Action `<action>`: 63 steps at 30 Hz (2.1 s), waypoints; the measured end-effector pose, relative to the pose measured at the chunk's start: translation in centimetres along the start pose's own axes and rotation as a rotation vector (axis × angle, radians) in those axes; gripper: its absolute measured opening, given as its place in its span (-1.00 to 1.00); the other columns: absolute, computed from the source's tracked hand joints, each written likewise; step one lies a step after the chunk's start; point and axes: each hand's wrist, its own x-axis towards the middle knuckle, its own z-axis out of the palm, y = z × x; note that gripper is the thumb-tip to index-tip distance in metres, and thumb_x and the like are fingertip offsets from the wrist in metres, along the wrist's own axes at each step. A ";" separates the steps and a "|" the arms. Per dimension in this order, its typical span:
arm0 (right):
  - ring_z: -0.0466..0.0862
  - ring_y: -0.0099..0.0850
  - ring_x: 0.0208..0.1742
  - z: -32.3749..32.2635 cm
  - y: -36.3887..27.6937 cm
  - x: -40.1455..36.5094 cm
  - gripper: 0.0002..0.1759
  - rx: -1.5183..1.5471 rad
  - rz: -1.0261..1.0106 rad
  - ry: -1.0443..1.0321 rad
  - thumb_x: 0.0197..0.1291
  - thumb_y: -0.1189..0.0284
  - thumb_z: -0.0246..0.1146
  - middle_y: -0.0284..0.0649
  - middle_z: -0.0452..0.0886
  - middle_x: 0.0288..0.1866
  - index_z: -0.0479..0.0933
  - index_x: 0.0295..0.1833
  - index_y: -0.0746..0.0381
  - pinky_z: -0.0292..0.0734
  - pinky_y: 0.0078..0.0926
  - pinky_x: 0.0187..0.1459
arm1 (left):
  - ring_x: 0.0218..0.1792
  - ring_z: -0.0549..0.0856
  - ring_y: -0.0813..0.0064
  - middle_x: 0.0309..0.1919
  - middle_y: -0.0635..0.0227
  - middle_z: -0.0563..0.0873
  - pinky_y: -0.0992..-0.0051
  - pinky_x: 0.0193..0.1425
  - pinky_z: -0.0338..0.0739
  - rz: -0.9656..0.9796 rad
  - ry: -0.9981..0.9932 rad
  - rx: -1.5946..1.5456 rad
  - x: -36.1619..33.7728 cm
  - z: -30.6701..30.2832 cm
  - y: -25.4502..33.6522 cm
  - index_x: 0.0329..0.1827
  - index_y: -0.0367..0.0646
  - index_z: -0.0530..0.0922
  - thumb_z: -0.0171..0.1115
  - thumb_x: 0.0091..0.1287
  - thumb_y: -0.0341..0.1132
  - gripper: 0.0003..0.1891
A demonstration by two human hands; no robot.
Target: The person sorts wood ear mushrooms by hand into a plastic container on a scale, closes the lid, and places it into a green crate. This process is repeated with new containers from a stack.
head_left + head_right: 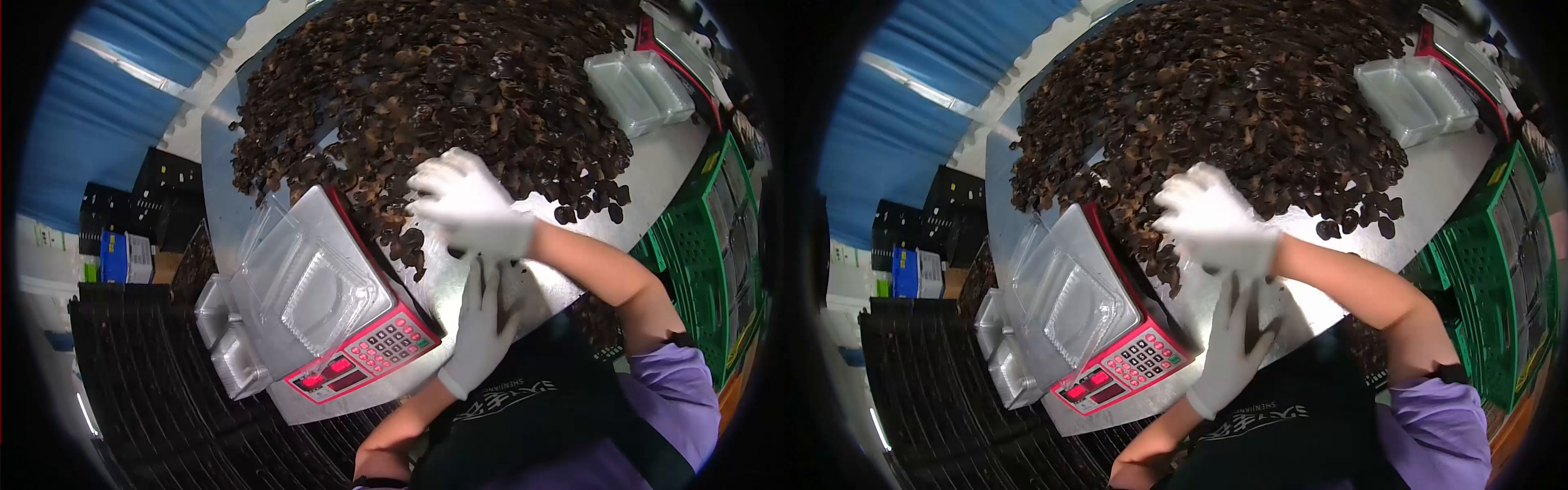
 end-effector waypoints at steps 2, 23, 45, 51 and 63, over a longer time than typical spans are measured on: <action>0.24 -0.19 0.54 4.8 -3.5 2.4 -0.36 -0.071 -0.137 0.028 0.06 0.16 0.30 -0.07 0.41 0.40 0.50 0.29 0.17 -0.03 0.13 0.52 | 0.44 0.28 -0.19 0.47 -0.25 0.18 0.10 0.46 0.27 -0.068 -0.115 -0.024 -1.8 -0.5 0.5 0.46 -0.26 0.29 0.33 0.26 -0.38 -0.31; 0.33 -0.16 0.47 -1.7 8.2 0.8 -0.39 -0.393 0.143 0.186 0.31 0.00 0.19 -0.14 0.45 0.36 0.40 0.37 0.06 0.07 0.14 0.46 | 0.27 0.52 -0.02 0.34 -0.04 0.46 0.19 0.30 0.46 0.107 -0.045 0.194 -4.6 -3.3 0.3 0.28 -0.37 0.42 0.25 0.24 -0.45 -0.49; 0.65 -0.07 -0.35 7.5 -4.0 -1.9 -0.86 0.240 -0.120 -0.200 0.08 0.37 0.27 -0.12 0.58 -0.42 0.59 -0.23 0.15 0.55 -0.16 -0.22 | -0.11 0.65 0.11 -0.10 0.12 0.64 0.29 -0.06 0.55 0.184 0.268 0.386 -4.0 -6.5 3.6 -0.06 -0.29 0.58 0.31 0.01 -0.65 -0.63; 0.68 -0.17 -0.39 -6.9 -1.6 -18.3 -0.87 0.223 0.001 -0.564 -0.04 0.40 0.27 -0.13 0.61 -0.46 0.59 -0.45 0.25 0.58 -0.24 -0.35 | -0.06 0.66 0.38 -0.08 0.21 0.65 0.43 0.13 0.56 -0.060 0.765 0.586 -4.8 -15.2 1.9 0.06 -0.35 0.59 0.14 0.21 -0.76 -0.64; 0.65 -0.18 -0.46 -9.3 -1.5 -29.6 -0.77 -0.511 0.812 -0.725 0.00 0.31 0.35 -0.13 0.58 -0.54 0.60 -0.47 0.27 0.45 -0.27 -0.36 | 0.04 0.64 0.09 0.00 0.06 0.67 0.22 0.16 0.51 0.284 0.073 0.131 0.8 -5.2 4.4 0.03 -0.30 0.61 0.22 0.20 -0.58 -0.69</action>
